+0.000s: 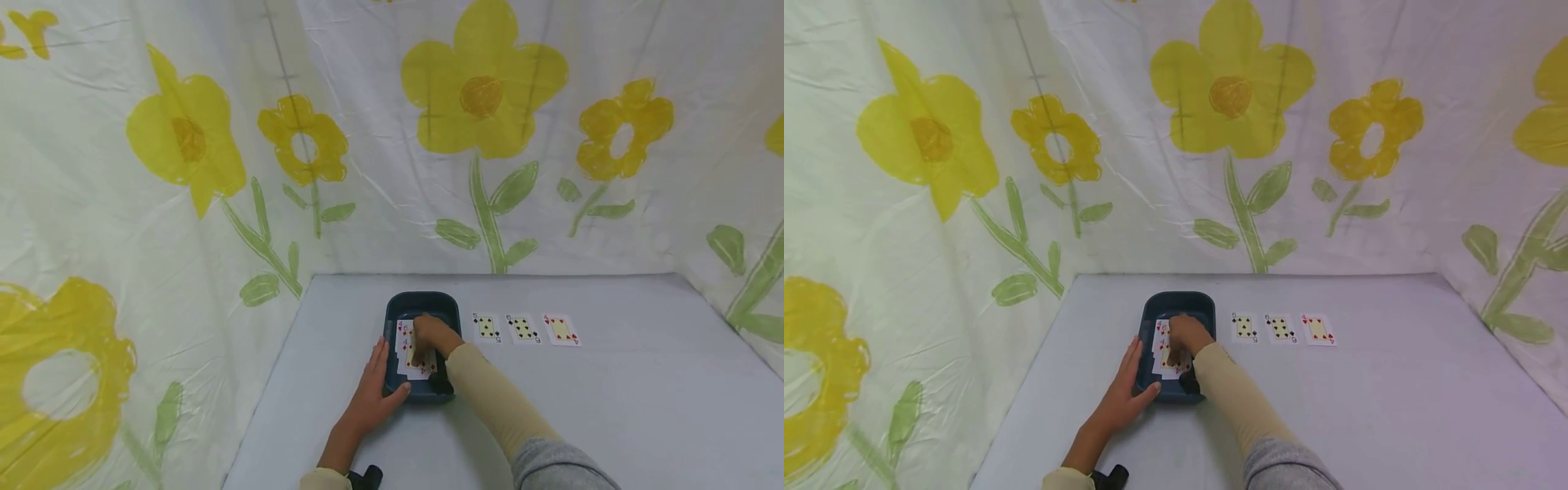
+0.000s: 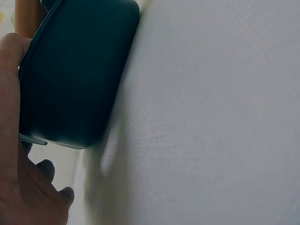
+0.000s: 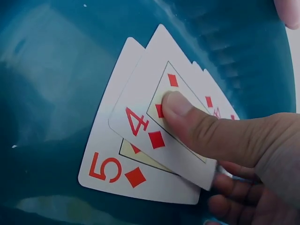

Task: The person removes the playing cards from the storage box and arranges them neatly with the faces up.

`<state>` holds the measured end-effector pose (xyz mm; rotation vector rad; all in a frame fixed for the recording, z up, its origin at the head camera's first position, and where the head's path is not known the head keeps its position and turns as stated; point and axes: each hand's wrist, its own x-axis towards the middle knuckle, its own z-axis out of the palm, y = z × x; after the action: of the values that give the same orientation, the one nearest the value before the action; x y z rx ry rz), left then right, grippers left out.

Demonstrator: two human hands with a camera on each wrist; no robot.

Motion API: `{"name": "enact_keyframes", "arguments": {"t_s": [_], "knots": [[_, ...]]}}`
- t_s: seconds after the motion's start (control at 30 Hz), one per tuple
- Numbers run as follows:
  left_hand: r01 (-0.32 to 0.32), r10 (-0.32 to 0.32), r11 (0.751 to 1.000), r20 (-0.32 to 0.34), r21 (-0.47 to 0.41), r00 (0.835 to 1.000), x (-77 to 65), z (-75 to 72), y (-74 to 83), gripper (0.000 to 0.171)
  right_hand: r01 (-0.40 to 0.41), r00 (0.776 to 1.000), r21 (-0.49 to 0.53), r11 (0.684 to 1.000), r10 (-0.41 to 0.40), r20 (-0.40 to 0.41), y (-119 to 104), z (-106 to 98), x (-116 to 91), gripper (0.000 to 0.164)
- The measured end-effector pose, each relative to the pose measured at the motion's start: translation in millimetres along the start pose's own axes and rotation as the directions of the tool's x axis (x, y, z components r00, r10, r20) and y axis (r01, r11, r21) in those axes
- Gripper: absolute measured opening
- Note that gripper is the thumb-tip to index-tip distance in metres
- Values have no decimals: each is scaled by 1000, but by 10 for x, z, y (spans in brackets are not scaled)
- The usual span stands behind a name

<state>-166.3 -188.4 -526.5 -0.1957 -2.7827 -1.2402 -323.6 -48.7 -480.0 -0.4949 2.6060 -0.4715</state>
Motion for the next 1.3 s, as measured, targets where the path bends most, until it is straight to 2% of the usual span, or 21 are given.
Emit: {"name": "enact_keyframes", "arguments": {"t_s": [0.2, 0.53, 0.77, 1.03, 1.3], "knots": [[-16, 16, 1000, -18, -7, 1000, 9, 13, -24, 88, -5, 998, 5, 1000, 5, -59, -30, -6, -42, 58], [-8, 8, 1000, -5, -11, 1000, -13, 20, -22, 89, 39, 981, 124, 992, -15, -195, -11, 46, -20, 58], [-14, 14, 1000, -3, -5, 1000, -7, 4, -10, 88, 86, 980, 151, 985, -57, -189, 5, 43, -10, 44], [-1, 1, 1000, 5, 6, 1000, -2, -3, -14, 89, 126, 979, 252, 960, -78, -190, -12, -15, -37, 50], [1, -1, 1000, 0, 5, 1000, -8, 6, -16, 89, 135, 979, 304, 943, -80, -186, 26, -109, -47, 51]]}}
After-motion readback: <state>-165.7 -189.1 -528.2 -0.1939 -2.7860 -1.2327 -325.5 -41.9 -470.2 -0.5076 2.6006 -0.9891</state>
